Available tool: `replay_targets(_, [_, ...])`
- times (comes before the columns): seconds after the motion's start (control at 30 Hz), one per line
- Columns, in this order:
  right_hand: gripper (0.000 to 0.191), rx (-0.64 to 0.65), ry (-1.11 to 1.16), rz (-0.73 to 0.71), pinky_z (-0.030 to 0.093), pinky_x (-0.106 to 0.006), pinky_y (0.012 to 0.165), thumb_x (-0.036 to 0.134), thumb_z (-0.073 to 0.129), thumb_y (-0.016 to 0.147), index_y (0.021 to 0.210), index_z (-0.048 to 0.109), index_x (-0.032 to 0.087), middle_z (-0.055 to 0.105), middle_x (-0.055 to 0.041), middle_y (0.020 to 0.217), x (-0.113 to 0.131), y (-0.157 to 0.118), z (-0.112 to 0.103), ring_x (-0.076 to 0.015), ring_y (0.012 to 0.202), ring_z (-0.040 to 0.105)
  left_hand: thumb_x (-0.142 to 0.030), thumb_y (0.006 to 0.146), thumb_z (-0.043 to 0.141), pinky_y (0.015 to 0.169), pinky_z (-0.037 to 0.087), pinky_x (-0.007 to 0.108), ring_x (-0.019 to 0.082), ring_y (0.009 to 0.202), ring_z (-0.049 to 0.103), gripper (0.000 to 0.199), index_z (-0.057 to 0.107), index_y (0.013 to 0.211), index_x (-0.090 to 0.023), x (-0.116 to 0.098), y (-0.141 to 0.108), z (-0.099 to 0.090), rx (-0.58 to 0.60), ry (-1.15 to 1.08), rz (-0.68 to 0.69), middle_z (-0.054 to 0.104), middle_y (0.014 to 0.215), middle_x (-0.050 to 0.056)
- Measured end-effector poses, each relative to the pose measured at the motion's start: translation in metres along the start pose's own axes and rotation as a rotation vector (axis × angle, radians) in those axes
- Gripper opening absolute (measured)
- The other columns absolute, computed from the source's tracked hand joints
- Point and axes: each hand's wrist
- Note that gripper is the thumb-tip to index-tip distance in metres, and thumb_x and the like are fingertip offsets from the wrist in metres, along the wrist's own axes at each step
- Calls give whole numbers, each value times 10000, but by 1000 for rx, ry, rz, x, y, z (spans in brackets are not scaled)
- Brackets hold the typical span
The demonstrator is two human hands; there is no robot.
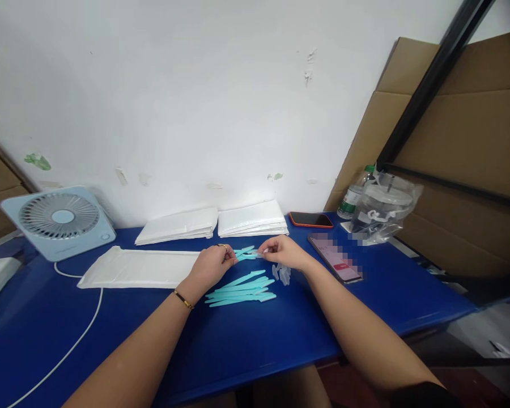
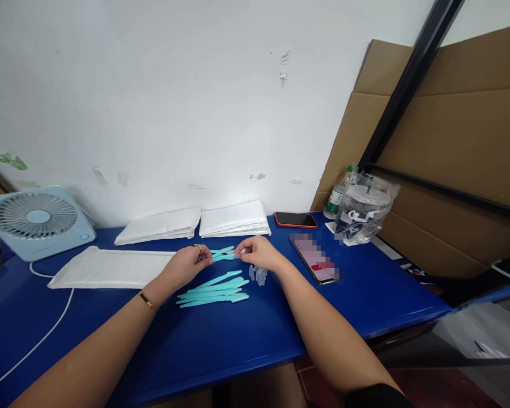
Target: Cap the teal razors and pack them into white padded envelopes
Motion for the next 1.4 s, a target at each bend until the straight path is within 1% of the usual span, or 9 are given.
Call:
replay_targets(0.2, [213, -17, -62, -55, 415, -215, 506, 237, 610, 741, 908, 714, 157, 626, -16, 641, 7, 1, 5, -97, 537, 531, -323, 812, 542, 624, 345, 262, 173, 774, 584, 130, 614, 792, -217, -2, 4, 1, -63, 69, 12, 653, 790, 8])
replay_targets(0.4, [202, 5, -131, -73, 435, -231, 535, 227, 599, 761, 912, 717, 164, 640, -21, 656, 10, 5, 10, -113, 564, 553, -320, 808, 561, 740, 349, 301, 199, 864, 579, 120, 634, 786, -227, -4, 6, 2, -90, 131, 97, 671, 821, 10])
replay_targets(0.53, [208, -31, -200, -98, 457, -239, 598, 218, 613, 751, 931, 708, 173, 662, -36, 754, 11, -1, -6, -129, 650, 584, -315, 798, 573, 731, 357, 305, 202, 871, 582, 107, 634, 856, -250, -5, 4, 2, -126, 169, 48, 671, 862, -1])
replay_targets(0.6, [176, 37, -244, -128, 459, -239, 626, 211, 624, 739, 887, 713, 172, 663, -44, 810, 11, -8, -19, -134, 701, 589, -303, 788, 577, 729, 368, 301, 204, 895, 579, 141, 623, 911, -253, -7, 1, 2, -160, 174, 44, 661, 931, 6])
replay_targets(0.7, [159, 257, -301, -168, 449, -228, 633, 201, 665, 696, 842, 725, 183, 655, -39, 838, 12, -16, -33, -130, 724, 582, -375, 777, 575, 669, 387, 272, 182, 826, 592, 164, 629, 864, -246, -13, -6, 2, -42, 96, 76, 654, 912, 6])
replay_targets(0.8, [170, 333, -371, -163, 431, -212, 609, 191, 707, 644, 812, 734, 194, 654, -22, 806, 11, -17, -32, -121, 695, 578, -410, 742, 600, 605, 382, 253, 166, 745, 595, 176, 639, 784, -243, -16, -10, 5, 101, 37, 92, 659, 828, -3])
replay_targets(0.93, [137, 282, -381, -106, 407, -197, 547, 227, 666, 702, 820, 725, 189, 667, -10, 732, 10, -12, -23, -116, 627, 591, -321, 758, 573, 592, 379, 257, 170, 694, 590, 115, 629, 708, -233, -11, -6, 9, 110, 73, 24, 660, 748, -1])
replay_targets(1.07, [141, 175, -426, -149, 417, -204, 580, 163, 618, 713, 811, 718, 181, 676, -21, 763, 8, -9, -18, -124, 643, 598, -294, 759, 570, 582, 382, 252, 179, 718, 596, 90, 626, 736, -228, -5, -3, 8, 84, 73, -28, 666, 775, 12])
replay_targets(1.4, [193, 144, -412, -268, 418, -211, 638, 168, 552, 812, 901, 722, 193, 650, -33, 847, 9, -2, 5, -119, 706, 597, -283, 803, 561, 644, 387, 273, 183, 747, 600, 104, 627, 764, -214, -6, 0, 13, 5, 140, 98, 663, 799, 18])
Point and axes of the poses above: each hand's wrist, its own y-axis towards the middle knuckle, its own z-axis out of the palm, x = y × z
